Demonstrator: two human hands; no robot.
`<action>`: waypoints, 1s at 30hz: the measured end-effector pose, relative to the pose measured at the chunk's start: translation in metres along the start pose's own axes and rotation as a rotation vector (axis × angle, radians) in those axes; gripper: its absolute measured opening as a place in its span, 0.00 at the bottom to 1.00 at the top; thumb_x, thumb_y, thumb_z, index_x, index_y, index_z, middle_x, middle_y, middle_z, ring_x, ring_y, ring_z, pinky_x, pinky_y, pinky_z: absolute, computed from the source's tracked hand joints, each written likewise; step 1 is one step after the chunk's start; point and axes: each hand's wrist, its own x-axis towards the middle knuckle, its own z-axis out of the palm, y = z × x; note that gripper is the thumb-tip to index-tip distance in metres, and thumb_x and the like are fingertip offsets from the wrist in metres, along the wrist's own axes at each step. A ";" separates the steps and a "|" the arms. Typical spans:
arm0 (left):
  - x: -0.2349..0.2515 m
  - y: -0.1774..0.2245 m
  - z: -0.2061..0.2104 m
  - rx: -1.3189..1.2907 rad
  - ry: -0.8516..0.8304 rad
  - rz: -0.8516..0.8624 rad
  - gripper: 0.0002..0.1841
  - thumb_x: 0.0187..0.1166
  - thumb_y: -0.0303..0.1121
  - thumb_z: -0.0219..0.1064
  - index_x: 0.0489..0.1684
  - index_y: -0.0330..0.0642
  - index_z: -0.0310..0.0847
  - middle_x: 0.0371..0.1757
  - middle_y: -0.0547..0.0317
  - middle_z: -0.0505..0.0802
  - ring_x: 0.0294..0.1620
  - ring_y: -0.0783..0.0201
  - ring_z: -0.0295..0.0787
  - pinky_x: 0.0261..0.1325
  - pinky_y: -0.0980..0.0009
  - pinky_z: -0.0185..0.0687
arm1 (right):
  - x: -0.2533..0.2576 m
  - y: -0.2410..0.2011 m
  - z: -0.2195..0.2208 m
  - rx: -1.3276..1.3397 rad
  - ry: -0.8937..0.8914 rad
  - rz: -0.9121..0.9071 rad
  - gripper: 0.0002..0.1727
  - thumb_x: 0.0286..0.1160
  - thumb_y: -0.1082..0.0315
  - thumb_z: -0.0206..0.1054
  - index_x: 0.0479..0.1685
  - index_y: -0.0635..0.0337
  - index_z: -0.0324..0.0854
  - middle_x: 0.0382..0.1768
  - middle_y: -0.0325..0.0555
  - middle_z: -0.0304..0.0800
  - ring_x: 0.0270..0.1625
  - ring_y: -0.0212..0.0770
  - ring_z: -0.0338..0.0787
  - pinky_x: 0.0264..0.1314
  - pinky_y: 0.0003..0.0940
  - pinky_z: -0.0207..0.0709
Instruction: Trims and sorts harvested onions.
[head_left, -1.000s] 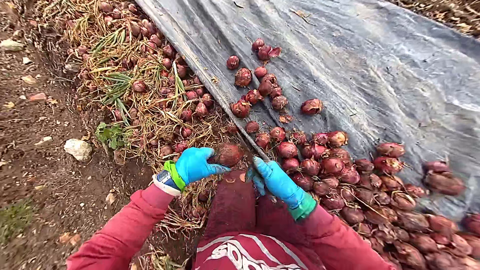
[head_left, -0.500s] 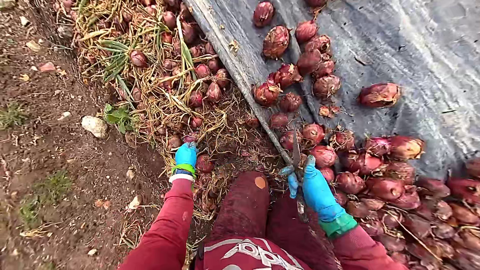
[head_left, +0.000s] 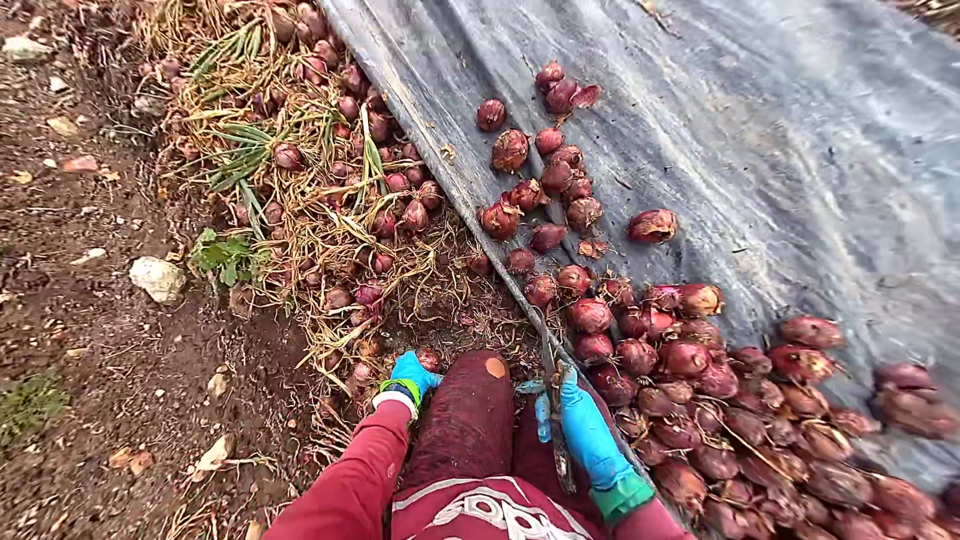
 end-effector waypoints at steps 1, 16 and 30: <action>0.000 -0.002 -0.005 0.093 -0.024 0.031 0.48 0.49 0.55 0.88 0.74 0.37 0.77 0.66 0.39 0.90 0.68 0.43 0.89 0.69 0.39 0.84 | -0.006 0.002 -0.001 0.007 0.025 -0.015 0.50 0.88 0.32 0.23 0.44 0.64 0.85 0.16 0.51 0.83 0.15 0.47 0.84 0.19 0.42 0.84; -0.106 0.091 -0.144 0.175 -0.149 0.824 0.33 0.66 0.69 0.75 0.46 0.46 0.89 0.35 0.58 0.94 0.41 0.59 0.94 0.50 0.49 0.90 | 0.043 -0.051 0.030 -0.087 -0.291 -0.218 0.52 0.62 0.11 0.42 0.35 0.57 0.81 0.17 0.44 0.83 0.16 0.41 0.84 0.21 0.38 0.84; -0.118 0.167 -0.175 0.459 -0.252 0.782 0.22 0.90 0.55 0.56 0.53 0.51 0.92 0.47 0.52 0.95 0.53 0.50 0.93 0.58 0.39 0.84 | 0.072 -0.102 0.011 -0.411 -0.434 -0.135 0.53 0.69 0.14 0.33 0.31 0.55 0.83 0.14 0.40 0.79 0.14 0.37 0.79 0.19 0.36 0.79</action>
